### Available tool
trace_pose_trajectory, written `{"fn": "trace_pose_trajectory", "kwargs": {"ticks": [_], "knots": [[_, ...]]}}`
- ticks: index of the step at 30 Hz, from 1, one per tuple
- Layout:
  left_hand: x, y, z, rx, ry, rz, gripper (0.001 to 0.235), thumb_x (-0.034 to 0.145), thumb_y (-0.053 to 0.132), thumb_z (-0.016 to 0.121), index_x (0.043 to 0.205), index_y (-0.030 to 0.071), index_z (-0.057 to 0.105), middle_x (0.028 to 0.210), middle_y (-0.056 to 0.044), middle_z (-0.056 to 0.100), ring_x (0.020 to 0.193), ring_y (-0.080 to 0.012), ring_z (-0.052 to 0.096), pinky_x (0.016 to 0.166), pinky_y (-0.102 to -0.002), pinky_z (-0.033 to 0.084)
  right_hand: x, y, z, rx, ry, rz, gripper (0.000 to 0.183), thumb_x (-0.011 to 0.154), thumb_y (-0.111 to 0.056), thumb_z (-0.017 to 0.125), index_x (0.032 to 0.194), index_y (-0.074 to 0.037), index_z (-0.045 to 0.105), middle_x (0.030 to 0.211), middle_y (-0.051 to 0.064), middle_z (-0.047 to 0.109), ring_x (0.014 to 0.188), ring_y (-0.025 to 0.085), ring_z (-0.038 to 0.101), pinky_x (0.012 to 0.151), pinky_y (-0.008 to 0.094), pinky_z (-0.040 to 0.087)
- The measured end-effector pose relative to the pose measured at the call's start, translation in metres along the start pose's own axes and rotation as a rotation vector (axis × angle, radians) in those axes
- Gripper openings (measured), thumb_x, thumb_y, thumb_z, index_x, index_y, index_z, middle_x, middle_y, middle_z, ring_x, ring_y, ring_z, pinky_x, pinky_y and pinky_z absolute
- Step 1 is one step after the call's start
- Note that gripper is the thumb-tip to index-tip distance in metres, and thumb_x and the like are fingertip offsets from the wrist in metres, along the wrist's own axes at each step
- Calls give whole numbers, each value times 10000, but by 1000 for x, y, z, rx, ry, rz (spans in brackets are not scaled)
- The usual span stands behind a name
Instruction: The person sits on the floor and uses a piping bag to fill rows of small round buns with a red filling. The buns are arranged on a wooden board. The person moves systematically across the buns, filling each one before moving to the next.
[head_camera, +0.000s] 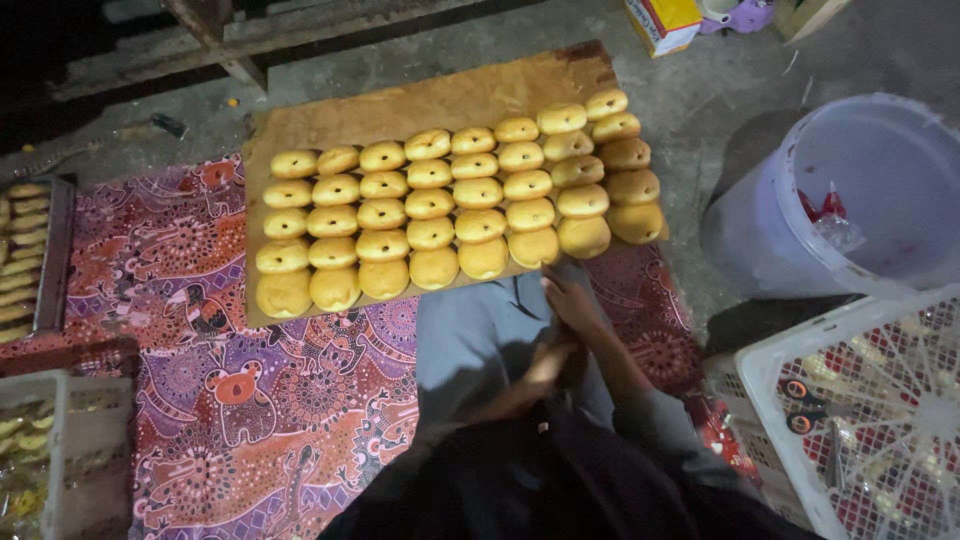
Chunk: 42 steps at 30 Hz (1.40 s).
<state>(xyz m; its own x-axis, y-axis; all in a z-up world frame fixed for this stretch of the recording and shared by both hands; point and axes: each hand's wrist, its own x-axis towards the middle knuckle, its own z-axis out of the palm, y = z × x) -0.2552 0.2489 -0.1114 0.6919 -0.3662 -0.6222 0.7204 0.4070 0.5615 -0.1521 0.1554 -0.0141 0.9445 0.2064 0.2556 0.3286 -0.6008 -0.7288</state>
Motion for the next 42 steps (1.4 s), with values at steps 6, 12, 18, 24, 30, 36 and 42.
{"fn": "trace_pose_trajectory", "kwargs": {"ticks": [6,12,18,24,30,36,42], "knots": [[13,15,22,188,-24,278,278,916,212,691,1133,43,655,854,-63,667,701,-170,623,652,-347,530,11,6,-10,391,-13,272,255,1025,-210,612,1105,20,688,871,65,674,793,189,602,713,362,500],[33,47,45,178,-190,351,356,1138,370,548,1043,43,649,662,-32,473,484,-109,449,416,-287,357,66,19,-18,443,-111,425,174,973,-167,605,1032,-9,647,760,45,601,652,144,548,569,330,445],[31,73,58,27,-267,276,151,935,155,616,1054,158,524,728,3,549,537,-126,547,447,-296,417,90,25,-18,-29,-195,265,346,917,-300,702,1009,31,665,830,154,672,764,275,648,694,429,508],[46,80,59,52,-239,271,162,920,91,592,1078,108,557,771,-14,558,572,-133,541,482,-296,424,106,32,-7,-241,-267,264,495,887,-444,726,1047,24,695,919,235,711,865,370,692,748,495,532],[79,78,56,131,-151,501,133,949,117,584,1076,81,583,844,-29,592,683,-157,574,594,-313,451,130,67,9,-540,-424,178,471,953,-463,637,1046,-9,722,919,231,722,867,396,700,788,531,532],[103,83,53,199,-135,657,137,977,144,575,1075,54,609,918,-44,626,794,-182,607,706,-330,478,135,96,18,-788,-532,38,485,1019,-482,547,1046,-41,748,918,228,732,869,421,708,828,567,532],[96,66,52,254,-55,629,203,960,196,585,1077,36,627,998,-65,658,945,-205,617,856,-357,510,126,88,15,-704,-586,102,458,892,-485,587,940,-77,790,907,197,754,867,390,728,834,560,552]]}}
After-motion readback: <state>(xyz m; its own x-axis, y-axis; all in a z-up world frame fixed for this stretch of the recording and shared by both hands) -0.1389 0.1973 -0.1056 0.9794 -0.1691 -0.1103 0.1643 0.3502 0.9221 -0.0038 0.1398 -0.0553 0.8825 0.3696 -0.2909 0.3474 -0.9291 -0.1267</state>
